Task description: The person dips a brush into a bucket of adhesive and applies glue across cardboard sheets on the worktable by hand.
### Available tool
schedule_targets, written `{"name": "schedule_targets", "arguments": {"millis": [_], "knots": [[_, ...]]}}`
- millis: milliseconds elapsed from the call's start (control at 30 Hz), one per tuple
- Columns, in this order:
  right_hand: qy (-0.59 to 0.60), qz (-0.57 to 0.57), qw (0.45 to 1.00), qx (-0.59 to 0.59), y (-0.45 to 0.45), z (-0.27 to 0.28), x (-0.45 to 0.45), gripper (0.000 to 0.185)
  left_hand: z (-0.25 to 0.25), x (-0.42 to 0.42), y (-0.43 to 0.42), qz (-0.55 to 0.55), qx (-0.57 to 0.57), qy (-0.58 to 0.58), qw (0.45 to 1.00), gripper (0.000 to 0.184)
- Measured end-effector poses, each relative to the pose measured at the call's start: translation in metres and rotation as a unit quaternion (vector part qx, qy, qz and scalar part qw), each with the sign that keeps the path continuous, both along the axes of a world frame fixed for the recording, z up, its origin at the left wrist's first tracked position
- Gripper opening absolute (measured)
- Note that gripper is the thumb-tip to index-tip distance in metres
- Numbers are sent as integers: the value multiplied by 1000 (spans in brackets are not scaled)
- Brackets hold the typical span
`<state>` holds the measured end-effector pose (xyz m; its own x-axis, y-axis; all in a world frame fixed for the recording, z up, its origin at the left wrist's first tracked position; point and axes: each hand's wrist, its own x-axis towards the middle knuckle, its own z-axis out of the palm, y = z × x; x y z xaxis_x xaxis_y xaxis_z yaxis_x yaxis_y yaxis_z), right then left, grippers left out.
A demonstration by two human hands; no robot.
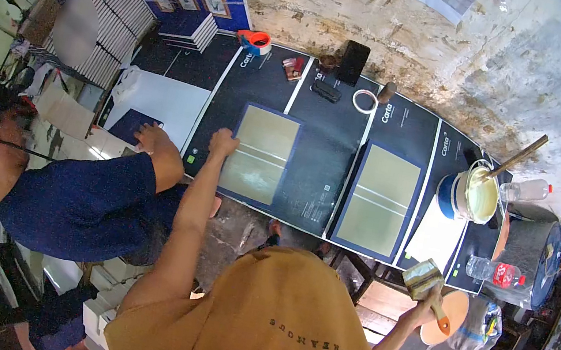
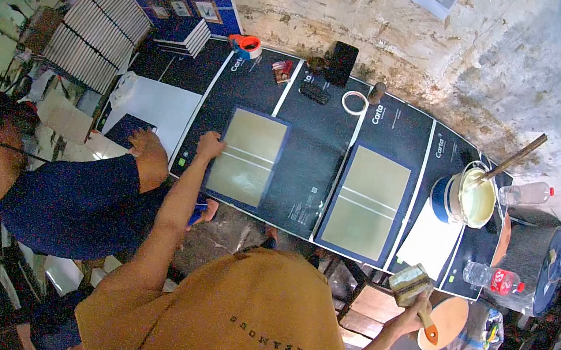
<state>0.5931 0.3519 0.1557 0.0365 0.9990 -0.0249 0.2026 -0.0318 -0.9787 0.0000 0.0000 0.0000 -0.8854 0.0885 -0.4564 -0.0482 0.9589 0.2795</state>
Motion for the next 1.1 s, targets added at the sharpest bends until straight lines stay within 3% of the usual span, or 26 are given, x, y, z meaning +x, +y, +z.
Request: {"name": "schedule_targets", "arguments": {"millis": [67, 100, 267, 367, 400, 433, 500, 600, 667, 733, 800, 867, 933, 1033, 1100], "knots": [[2, -4, 999, 38, 6, 12, 14, 37, -4, 15, 7, 70, 42, 1, 997, 51], [45, -12, 999, -1, -26, -26, -23, 37, 28, -33, -34, 70, 12, 65, 995, 50], [96, -56, 993, -25, -14, 5, -10, 35, 21, 7, -9, 47, -1, 90, 995, 50], [210, -24, 962, -171, 8, -9, 25, 33, 16, 19, -3, 30, -2, 120, 992, 46], [278, -70, 938, -193, 16, -6, 13, 28, 14, 25, -2, 28, 0, 135, 990, 44], [318, 48, 919, -227, 26, -9, 30, 29, 19, 34, 0, 26, 19, 144, 989, 41], [350, 28, 912, -210, 42, -7, 27, 29, 26, 56, 5, 24, 56, 164, 985, 36], [344, 13, 895, -285, 69, 4, 16, 29, -17, 90, -1, 9, 111, 234, 966, 26], [364, 28, 893, -262, 74, 19, -3, 28, -32, 126, -11, 0, 149, 237, 960, 21], [379, 43, 890, -249, 89, 14, -12, 26, -36, 180, -16, 75, 194, 239, 949, 18], [388, 110, 880, -251, 107, 4, -8, 23, -54, 239, -35, 95, 195, 186, 958, 21], [405, 131, 863, -272, 117, 2, -19, 25, -111, 304, -69, 75, 186, 140, 970, 24], [403, 179, 850, -288, 127, -7, -25, 26, -72, 372, -62, 139, 87, 26, 986, 27], [394, 179, 841, -324, 135, -7, -44, 27, -146, 477, -94, 20, 27, -44, 998, 31], [393, 175, 831, -353, 144, -14, -55, 25, -187, 520, -109, -135, -14, 39, 990, 33]]}}
